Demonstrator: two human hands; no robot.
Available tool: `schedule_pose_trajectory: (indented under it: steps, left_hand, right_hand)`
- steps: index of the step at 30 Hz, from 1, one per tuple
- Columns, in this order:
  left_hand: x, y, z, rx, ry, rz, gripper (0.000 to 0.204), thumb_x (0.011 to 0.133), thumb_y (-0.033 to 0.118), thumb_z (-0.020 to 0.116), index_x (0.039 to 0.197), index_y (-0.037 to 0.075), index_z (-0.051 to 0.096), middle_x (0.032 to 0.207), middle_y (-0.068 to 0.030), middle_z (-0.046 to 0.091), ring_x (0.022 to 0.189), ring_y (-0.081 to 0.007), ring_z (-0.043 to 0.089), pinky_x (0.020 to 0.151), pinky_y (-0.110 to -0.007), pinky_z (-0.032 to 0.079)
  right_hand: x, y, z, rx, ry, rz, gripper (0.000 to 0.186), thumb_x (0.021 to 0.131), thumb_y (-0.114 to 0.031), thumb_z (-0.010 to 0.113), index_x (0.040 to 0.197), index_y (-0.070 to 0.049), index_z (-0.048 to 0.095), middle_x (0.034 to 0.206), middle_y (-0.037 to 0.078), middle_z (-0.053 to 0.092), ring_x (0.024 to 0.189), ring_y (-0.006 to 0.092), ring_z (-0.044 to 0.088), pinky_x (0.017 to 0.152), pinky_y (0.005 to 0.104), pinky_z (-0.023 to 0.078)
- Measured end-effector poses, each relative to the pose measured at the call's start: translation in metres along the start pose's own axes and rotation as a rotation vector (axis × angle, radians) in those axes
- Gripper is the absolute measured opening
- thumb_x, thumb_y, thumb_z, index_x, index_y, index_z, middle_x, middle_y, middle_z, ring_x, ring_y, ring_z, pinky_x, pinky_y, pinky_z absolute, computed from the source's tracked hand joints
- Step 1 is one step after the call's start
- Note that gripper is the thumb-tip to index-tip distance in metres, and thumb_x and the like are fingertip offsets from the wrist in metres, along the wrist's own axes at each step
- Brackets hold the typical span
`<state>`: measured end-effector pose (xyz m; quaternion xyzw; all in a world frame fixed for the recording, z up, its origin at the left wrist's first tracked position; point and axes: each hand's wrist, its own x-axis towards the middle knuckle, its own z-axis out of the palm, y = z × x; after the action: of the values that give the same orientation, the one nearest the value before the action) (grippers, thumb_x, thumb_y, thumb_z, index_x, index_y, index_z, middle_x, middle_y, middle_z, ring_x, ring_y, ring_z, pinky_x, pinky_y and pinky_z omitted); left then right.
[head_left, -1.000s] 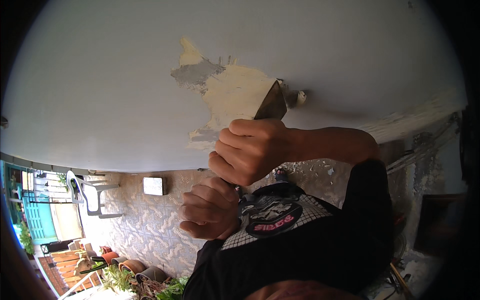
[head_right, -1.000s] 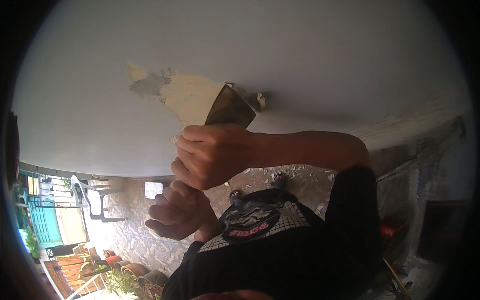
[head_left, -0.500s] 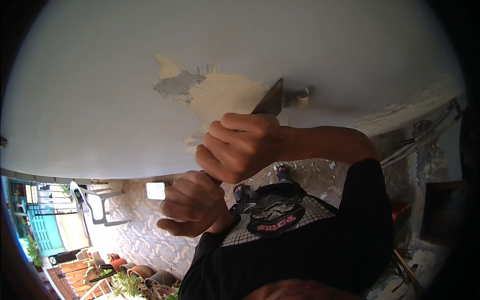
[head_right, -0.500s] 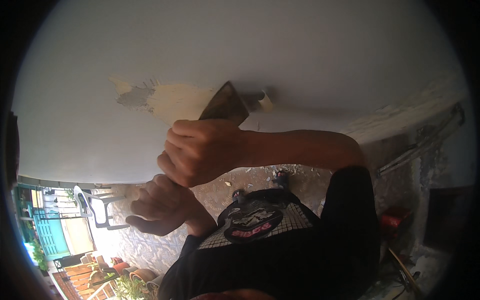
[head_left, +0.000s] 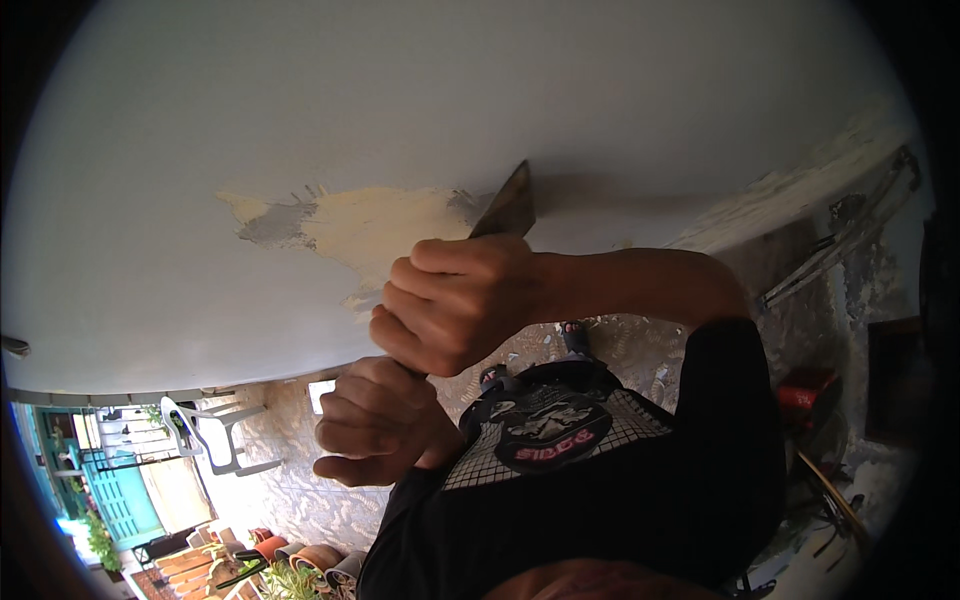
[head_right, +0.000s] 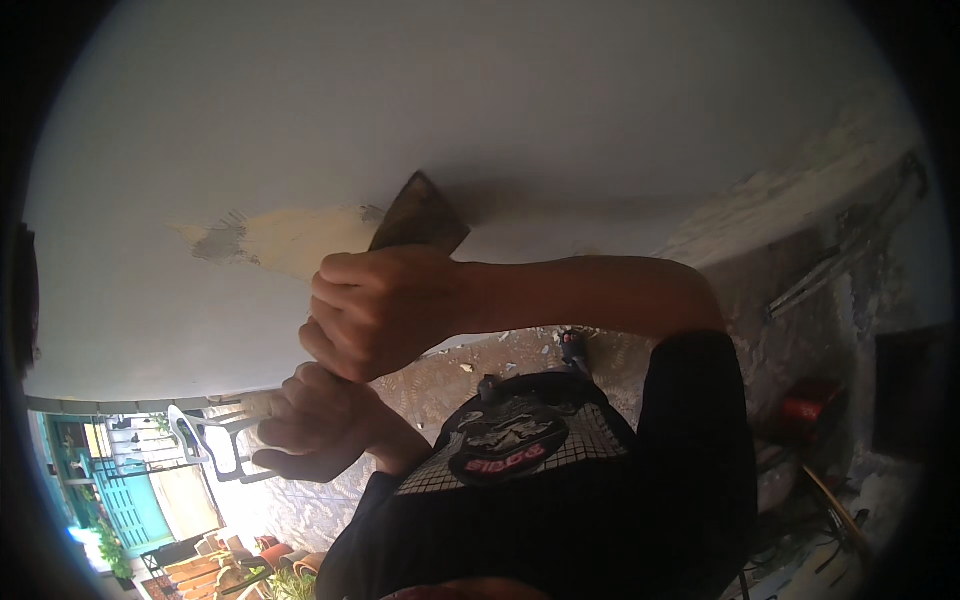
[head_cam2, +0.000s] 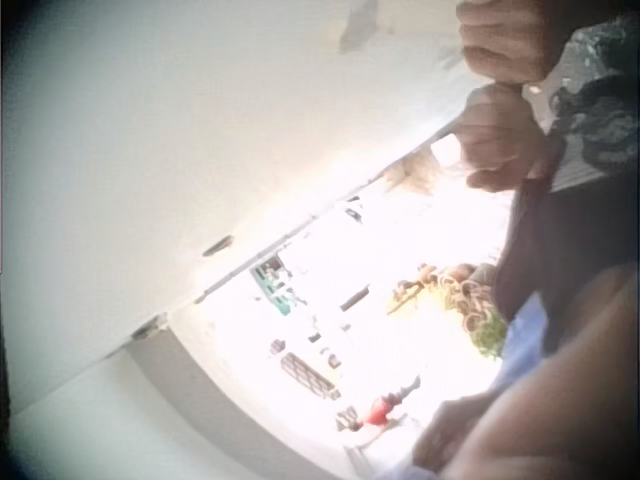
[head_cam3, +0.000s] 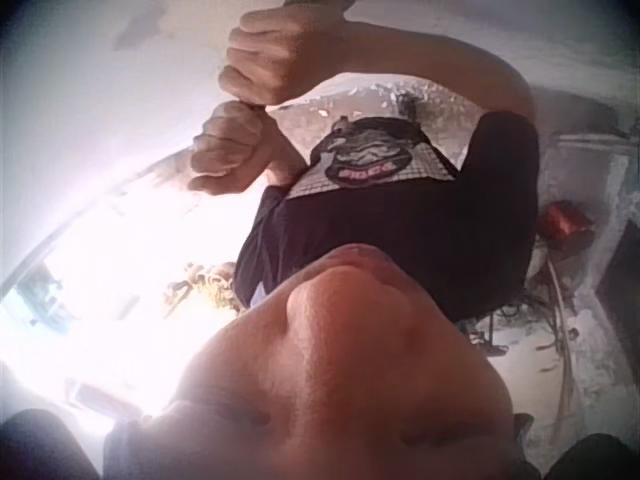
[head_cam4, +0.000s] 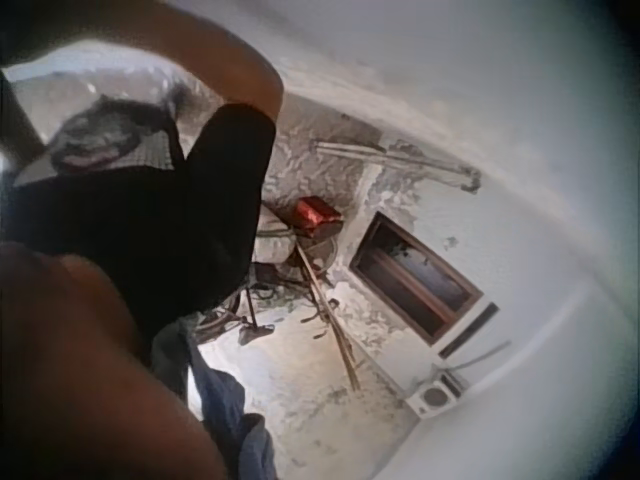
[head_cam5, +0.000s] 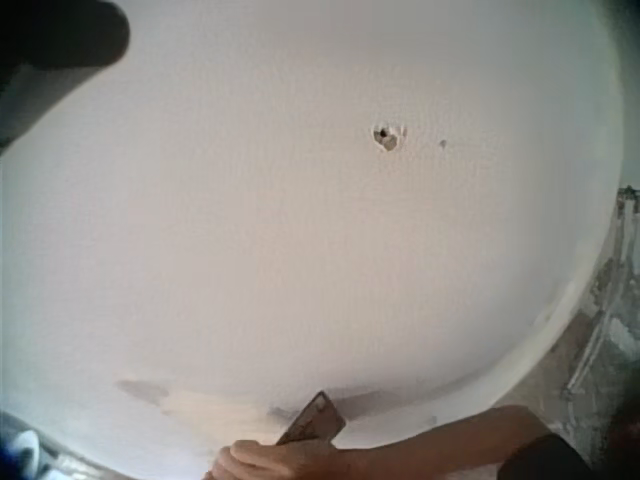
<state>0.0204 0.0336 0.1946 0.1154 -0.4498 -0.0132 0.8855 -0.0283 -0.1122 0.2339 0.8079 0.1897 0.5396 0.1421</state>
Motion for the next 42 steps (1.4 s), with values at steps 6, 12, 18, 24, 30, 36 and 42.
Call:
schedule_pose_trajectory:
  steps: [6,12,18,24,30,36,42]
  left_hand:
    - [-0.012,0.001,0.003,-0.026,0.047,0.076,0.063,0.111,0.049,0.026,0.068,0.008,0.044,0.064,-0.0051,0.042,0.046,-0.0167,0.039,0.040,-0.032,0.035]
    - [-0.021,-0.012,0.017,0.046,-0.084,-0.123,0.059,0.112,0.047,0.027,0.072,0.008,0.047,0.071,-0.0038,0.046,0.053,-0.0194,0.046,0.052,-0.035,0.046]
    - [-0.021,0.036,0.000,0.110,0.037,0.011,0.061,0.112,0.048,0.023,0.069,0.011,0.045,0.061,-0.0010,0.036,0.049,-0.0158,0.033,0.059,-0.031,0.042]
    - [-0.031,0.034,0.003,0.005,0.021,0.062,0.060,0.112,0.046,0.021,0.067,0.011,0.041,0.056,-0.0011,0.032,0.048,-0.0155,0.033,0.056,-0.035,0.039]
    - [-0.025,0.024,-0.002,0.001,-0.024,-0.033,0.063,0.112,0.049,0.023,0.069,0.008,0.045,0.073,-0.0068,0.046,0.059,-0.0205,0.046,0.057,-0.038,0.043]
    - [-0.040,0.027,0.009,0.126,0.063,0.017,0.060,0.113,0.041,0.030,0.071,0.003,0.050,0.055,-0.0054,0.042,0.050,-0.0219,0.044,0.058,-0.042,0.047]
    - [-0.041,0.022,-0.018,0.425,0.004,0.063,0.046,0.109,0.026,0.045,0.072,0.000,0.052,0.048,-0.0050,0.042,0.046,-0.0185,0.043,0.060,-0.041,0.050]
  right_hand:
    - [-0.003,-0.004,0.002,0.017,0.108,-0.032,0.031,0.067,-0.018,0.069,0.055,-0.013,0.041,0.050,-0.005,0.038,0.050,0.0101,0.042,0.053,0.0258,0.032]
    - [-0.033,0.007,-0.033,-0.065,-0.006,0.038,0.030,0.066,-0.017,0.068,0.055,-0.012,0.041,0.050,-0.004,0.036,0.049,0.0110,0.041,0.051,0.0250,0.032]
    - [0.013,-0.017,0.013,0.172,0.182,-0.062,0.031,0.060,-0.016,0.070,0.053,-0.013,0.040,0.048,-0.006,0.038,0.048,0.0112,0.041,0.052,0.0265,0.033]
    - [0.010,-0.018,0.004,0.220,0.120,-0.137,0.030,0.059,-0.017,0.070,0.053,-0.013,0.041,0.048,-0.006,0.040,0.048,0.0110,0.041,0.053,0.0267,0.035]
    - [0.000,-0.011,-0.007,0.098,0.017,-0.114,0.029,0.064,-0.013,0.069,0.055,-0.012,0.041,0.049,-0.004,0.038,0.048,0.0116,0.042,0.052,0.0266,0.034]
    - [0.001,-0.010,-0.010,0.153,0.037,-0.135,0.030,0.066,-0.015,0.069,0.056,-0.012,0.041,0.050,-0.004,0.039,0.049,0.0119,0.043,0.053,0.0262,0.035]
    - [-0.005,-0.030,-0.006,0.150,-0.076,-0.019,0.016,0.086,-0.019,0.067,0.075,-0.011,0.060,0.074,0.000,0.058,0.080,0.0152,0.062,0.077,0.0318,0.048]
